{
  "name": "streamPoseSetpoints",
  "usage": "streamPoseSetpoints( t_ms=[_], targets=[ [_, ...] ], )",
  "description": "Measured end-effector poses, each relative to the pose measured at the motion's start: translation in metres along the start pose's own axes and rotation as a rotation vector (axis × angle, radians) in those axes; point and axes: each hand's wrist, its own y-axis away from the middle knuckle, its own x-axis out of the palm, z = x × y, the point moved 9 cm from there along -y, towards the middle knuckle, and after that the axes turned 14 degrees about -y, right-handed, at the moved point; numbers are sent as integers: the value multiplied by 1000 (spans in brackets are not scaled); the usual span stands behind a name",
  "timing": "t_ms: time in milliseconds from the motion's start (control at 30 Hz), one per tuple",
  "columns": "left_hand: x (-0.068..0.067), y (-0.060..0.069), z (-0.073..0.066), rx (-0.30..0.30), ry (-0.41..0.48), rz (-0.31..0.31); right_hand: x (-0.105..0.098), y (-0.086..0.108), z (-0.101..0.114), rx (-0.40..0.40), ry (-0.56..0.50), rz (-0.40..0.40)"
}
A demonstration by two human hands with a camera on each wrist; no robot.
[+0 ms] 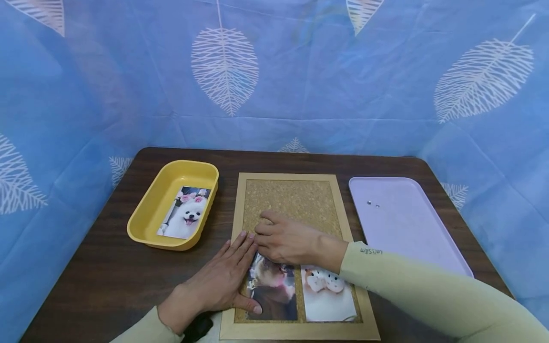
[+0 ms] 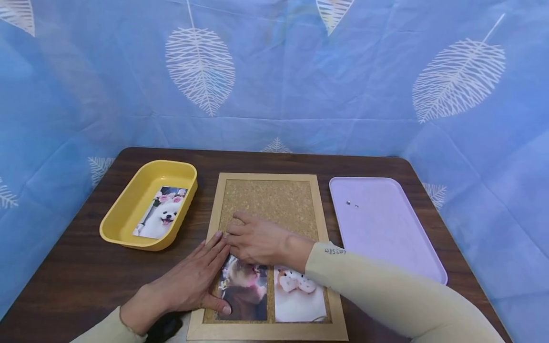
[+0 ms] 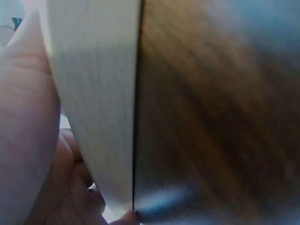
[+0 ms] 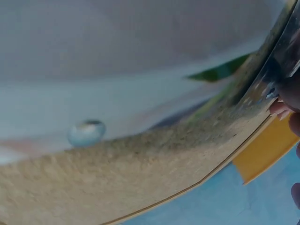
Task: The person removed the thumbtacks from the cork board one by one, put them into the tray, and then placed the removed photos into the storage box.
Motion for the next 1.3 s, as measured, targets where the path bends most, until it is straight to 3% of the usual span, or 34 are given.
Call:
streamPoseSetpoints(
  t_ms=[367, 733, 800, 1000, 1167, 1300],
  targets=[
    [-1, -2, -1, 3, 19, -1, 2, 3, 4, -135, 53, 82],
    [-1, -1, 1, -5, 29, 11, 3, -5, 5, -233, 11, 110],
    [-1, -1, 2, -7, 22, 7, 3, -8, 1, -222, -40, 107],
    [0, -1, 2, -1, 12, 6, 6, -11, -18, -91, -258, 94],
    [1, -1, 2, 0, 21, 0, 6, -10, -20, -93, -274, 69],
    [1, 0, 1, 0, 13, -4, 4, -11, -16, -143, -206, 49]
  ],
)
